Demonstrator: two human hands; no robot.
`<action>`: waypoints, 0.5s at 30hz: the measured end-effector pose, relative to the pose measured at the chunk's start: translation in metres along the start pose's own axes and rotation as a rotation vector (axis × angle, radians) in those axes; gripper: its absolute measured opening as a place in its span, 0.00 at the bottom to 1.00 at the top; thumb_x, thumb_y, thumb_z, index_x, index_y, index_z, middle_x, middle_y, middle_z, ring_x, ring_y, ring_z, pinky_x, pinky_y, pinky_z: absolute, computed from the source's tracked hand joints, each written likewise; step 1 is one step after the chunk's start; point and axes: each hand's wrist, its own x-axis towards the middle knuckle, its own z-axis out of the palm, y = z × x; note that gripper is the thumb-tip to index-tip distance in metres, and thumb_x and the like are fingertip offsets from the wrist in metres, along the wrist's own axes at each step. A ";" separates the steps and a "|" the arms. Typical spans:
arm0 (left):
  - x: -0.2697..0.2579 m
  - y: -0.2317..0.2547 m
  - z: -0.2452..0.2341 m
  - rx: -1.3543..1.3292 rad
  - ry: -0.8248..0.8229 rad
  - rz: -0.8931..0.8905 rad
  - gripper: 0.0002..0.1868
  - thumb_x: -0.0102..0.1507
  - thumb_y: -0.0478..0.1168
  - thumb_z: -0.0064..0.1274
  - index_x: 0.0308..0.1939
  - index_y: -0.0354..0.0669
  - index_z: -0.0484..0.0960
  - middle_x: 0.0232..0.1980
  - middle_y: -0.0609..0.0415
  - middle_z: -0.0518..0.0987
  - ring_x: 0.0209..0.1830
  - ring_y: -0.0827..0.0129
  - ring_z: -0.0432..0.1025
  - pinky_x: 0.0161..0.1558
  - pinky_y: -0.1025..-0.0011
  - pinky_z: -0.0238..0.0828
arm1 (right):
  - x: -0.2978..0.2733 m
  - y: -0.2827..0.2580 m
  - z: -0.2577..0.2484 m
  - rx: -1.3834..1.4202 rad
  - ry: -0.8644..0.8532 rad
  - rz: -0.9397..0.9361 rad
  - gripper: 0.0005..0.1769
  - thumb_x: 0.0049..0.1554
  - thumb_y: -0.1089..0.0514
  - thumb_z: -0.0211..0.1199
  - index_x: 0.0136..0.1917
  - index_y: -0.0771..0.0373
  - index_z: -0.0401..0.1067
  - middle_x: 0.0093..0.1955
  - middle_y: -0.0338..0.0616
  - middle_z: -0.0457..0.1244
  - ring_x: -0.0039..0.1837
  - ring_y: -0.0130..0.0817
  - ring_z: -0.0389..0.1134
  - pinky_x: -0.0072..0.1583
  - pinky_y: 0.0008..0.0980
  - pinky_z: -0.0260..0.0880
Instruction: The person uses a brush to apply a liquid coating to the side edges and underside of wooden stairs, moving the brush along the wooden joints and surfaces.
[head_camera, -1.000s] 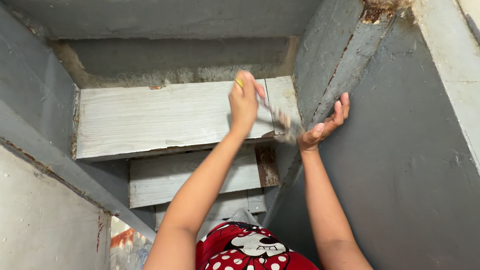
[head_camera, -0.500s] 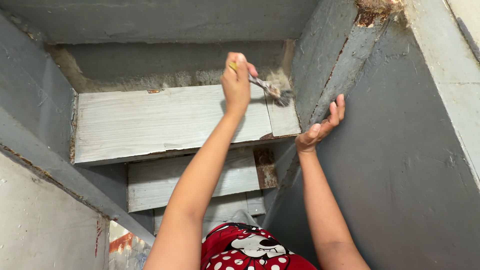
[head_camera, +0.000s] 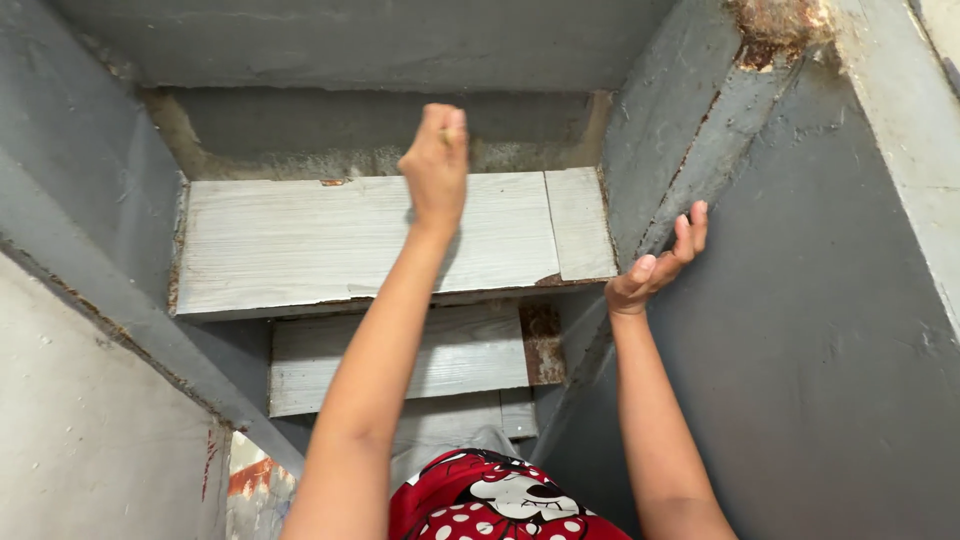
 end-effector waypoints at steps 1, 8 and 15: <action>0.001 0.002 -0.006 -0.023 -0.021 0.027 0.12 0.75 0.46 0.45 0.42 0.43 0.77 0.32 0.56 0.77 0.26 0.68 0.74 0.30 0.68 0.71 | 0.001 0.000 0.001 0.008 0.007 0.000 0.31 0.67 0.45 0.38 0.75 0.66 0.54 0.83 0.58 0.47 0.85 0.55 0.48 0.82 0.52 0.46; -0.048 0.041 0.024 -0.193 -0.560 0.463 0.09 0.64 0.38 0.57 0.45 0.40 0.76 0.56 0.47 0.76 0.51 0.53 0.75 0.52 0.59 0.74 | 0.004 -0.008 0.001 -0.029 -0.012 -0.004 0.31 0.67 0.46 0.39 0.74 0.69 0.55 0.82 0.60 0.48 0.84 0.58 0.49 0.85 0.56 0.46; -0.048 0.013 0.048 0.072 -0.617 0.653 0.07 0.64 0.35 0.52 0.45 0.40 0.75 0.63 0.46 0.75 0.52 0.51 0.72 0.54 0.58 0.72 | 0.004 -0.007 -0.001 -0.049 -0.028 -0.014 0.30 0.67 0.47 0.38 0.74 0.69 0.56 0.82 0.61 0.47 0.85 0.59 0.48 0.84 0.57 0.46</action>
